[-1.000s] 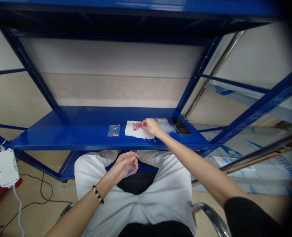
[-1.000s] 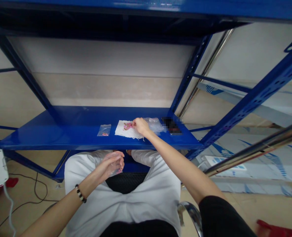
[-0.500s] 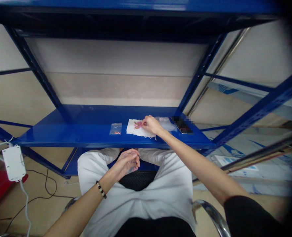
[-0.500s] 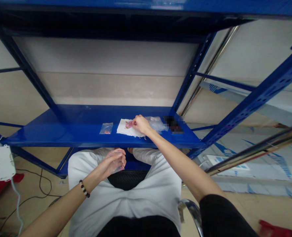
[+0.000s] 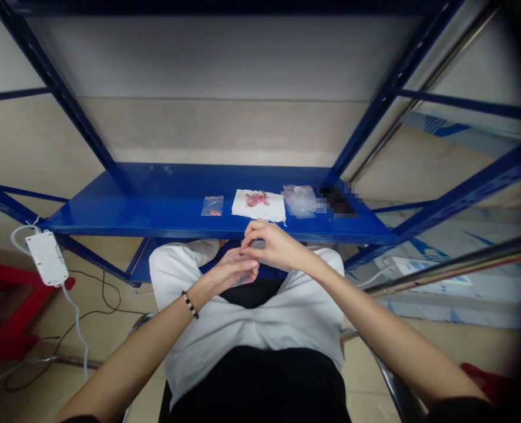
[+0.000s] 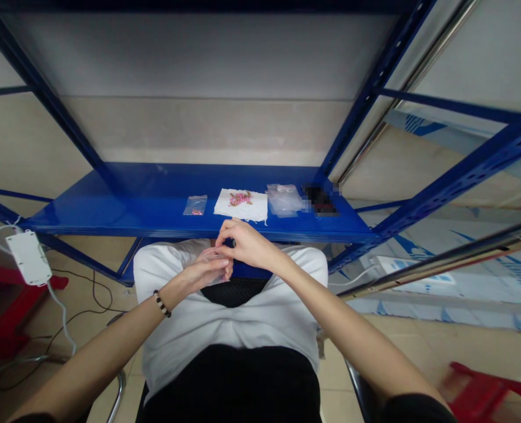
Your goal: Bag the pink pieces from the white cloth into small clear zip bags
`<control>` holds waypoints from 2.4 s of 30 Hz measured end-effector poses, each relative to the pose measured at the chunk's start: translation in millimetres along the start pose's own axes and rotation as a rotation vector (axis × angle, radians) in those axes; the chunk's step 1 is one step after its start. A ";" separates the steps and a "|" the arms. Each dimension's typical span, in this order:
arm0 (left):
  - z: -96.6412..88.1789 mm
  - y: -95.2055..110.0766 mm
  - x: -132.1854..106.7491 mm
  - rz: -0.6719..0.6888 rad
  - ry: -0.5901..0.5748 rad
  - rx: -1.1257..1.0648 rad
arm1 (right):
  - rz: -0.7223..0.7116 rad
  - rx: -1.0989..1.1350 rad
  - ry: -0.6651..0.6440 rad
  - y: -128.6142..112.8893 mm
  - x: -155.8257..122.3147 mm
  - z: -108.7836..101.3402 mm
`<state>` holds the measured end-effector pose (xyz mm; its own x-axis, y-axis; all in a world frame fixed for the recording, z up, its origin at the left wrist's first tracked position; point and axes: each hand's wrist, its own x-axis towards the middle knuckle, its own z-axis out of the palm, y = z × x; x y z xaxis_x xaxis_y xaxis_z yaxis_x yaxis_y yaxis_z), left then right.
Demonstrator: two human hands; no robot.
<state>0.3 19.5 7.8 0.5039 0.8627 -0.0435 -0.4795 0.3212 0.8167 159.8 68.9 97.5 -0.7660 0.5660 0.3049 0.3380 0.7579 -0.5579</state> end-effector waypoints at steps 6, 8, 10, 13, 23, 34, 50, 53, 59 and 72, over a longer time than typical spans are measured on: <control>-0.1 4.0 0.1 -0.003 0.008 -0.022 | -0.001 0.106 -0.031 9.5 -2.6 -1.0; -0.8 4.9 0.7 -0.015 0.011 -0.057 | 0.028 0.173 0.008 12.5 -4.2 -0.3; -1.2 5.5 1.4 -0.035 0.017 -0.094 | 0.066 0.232 0.043 16.2 -5.7 1.0; -1.1 6.5 2.4 -0.021 0.029 -0.150 | 0.154 0.284 0.089 23.9 -7.5 2.2; -2.2 -0.6 8.3 -0.044 0.112 0.007 | 0.339 0.182 0.635 104.2 12.0 -45.9; 5.0 5.6 7.0 -0.033 0.120 0.002 | 0.497 -0.231 0.172 165.7 45.7 -54.5; -2.9 10.5 6.3 -0.031 0.085 -0.251 | 0.469 -0.232 0.237 166.9 41.0 -46.0; -4.0 11.9 6.3 -0.018 0.090 -0.247 | 0.440 -0.086 0.342 153.5 32.3 -47.5; -3.3 12.7 4.8 -0.019 0.077 -0.241 | 0.390 0.443 0.462 100.7 -7.5 -13.8; -4.8 2.2 7.0 -0.116 0.067 -0.130 | 0.513 0.659 0.640 45.4 -51.3 46.9</control>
<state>-0.7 28.1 6.5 0.5144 0.8396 -0.1744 -0.5121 0.4639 0.7229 188.8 59.0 20.3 -0.1179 0.9806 0.1566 0.0285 0.1610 -0.9865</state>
